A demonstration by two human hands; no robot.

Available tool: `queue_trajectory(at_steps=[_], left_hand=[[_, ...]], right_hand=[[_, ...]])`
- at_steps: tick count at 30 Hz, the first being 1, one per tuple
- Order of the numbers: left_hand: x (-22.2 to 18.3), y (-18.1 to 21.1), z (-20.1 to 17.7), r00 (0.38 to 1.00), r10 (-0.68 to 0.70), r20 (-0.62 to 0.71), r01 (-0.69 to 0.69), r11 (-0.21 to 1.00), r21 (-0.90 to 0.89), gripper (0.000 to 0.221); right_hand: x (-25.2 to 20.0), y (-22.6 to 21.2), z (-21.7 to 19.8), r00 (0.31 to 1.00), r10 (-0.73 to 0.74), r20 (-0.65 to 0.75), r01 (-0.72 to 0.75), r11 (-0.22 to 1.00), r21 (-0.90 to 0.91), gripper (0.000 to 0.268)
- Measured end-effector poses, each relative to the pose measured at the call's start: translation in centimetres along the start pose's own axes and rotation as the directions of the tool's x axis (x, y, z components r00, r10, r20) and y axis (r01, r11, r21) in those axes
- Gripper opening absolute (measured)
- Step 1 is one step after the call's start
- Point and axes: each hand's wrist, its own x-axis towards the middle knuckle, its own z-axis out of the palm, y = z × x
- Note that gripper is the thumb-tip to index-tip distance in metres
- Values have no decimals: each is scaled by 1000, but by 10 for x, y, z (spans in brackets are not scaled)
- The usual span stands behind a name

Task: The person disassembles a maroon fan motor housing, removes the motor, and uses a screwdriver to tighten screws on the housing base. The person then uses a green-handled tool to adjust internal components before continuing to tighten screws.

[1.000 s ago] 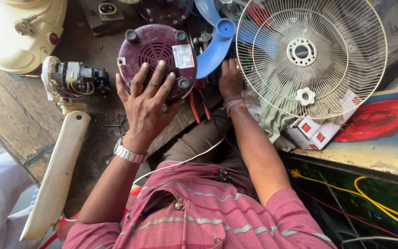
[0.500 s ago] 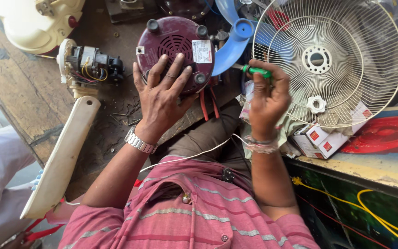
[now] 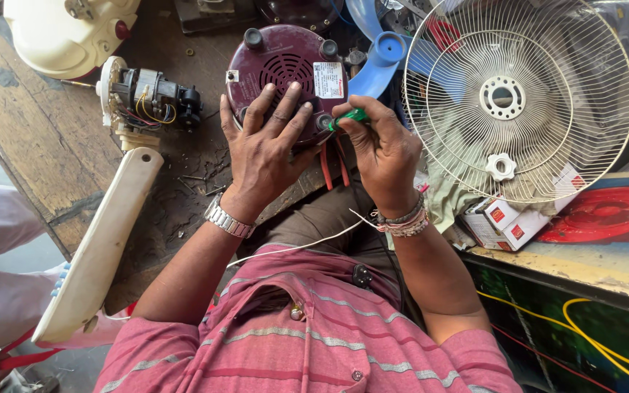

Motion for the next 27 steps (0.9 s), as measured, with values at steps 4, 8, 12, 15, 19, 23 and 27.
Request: queue_trajectory(at_steps=[4,8,12,15,19,23,27], left_hand=[[-1,-2,2,1000,0,3,0,1000,8,66],[-1,-2,3,1000,-2,3,2,1000,2,66],[-2,-2,3,1000,-3,1,3,1000,7,66],[-2,-1,2,1000,0,3,0,1000,10,65],[-2,-1,2,1000,-3,6,3,1000,6,66],[-1,-1,2,1000,-1,10,1,1000,-5,67],[-2,-2,2,1000,-1,11,1,1000,4,68]], right_hand=[[2,1,3,999,-30,22,30,1000,2,26],[7,-3,4,998,-51,48,53,998,-34,27],[13,-11,0,989,-95,109,97,995,-16,25],[20,-13,-5,967,-161,197,182,979,-93,24],[24,-14,-9,965,-153,213,177,979,-101,24],[22,-14,-9,975,-120,187,137,987,-81,24],[20,-14,-8,982,-87,169,95,995,-41,23]])
